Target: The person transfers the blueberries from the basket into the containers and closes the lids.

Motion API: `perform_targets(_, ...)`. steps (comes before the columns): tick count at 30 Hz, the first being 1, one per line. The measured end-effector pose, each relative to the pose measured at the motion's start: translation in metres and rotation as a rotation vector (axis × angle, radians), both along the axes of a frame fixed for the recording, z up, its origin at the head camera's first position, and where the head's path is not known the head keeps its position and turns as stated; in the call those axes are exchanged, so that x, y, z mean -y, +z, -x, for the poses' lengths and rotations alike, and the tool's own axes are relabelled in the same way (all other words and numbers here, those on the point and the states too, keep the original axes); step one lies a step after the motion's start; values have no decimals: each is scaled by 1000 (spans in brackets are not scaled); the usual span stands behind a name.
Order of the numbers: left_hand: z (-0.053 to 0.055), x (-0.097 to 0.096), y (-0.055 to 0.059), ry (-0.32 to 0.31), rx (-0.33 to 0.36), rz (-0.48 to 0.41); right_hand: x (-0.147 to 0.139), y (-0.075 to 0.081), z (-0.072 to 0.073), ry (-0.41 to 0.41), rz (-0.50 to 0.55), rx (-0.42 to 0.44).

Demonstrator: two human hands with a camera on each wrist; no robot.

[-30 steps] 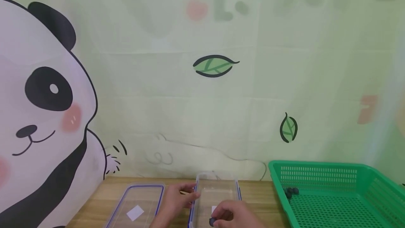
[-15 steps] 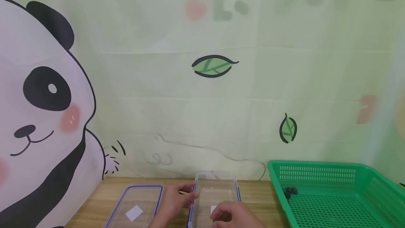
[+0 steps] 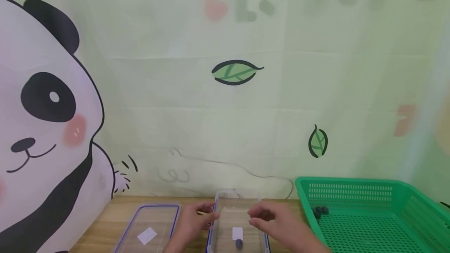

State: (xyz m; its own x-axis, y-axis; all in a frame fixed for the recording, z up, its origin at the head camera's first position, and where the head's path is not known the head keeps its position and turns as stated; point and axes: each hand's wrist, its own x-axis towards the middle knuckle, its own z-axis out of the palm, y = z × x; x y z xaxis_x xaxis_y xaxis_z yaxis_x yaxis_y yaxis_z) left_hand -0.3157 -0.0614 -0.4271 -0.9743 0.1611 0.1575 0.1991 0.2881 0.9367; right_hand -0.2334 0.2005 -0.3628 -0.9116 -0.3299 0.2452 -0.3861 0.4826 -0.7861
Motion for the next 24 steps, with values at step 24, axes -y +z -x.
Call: perform_targets(24,1,2,-2,-5,2,16,-99,70,-17,-374,-33,-209)
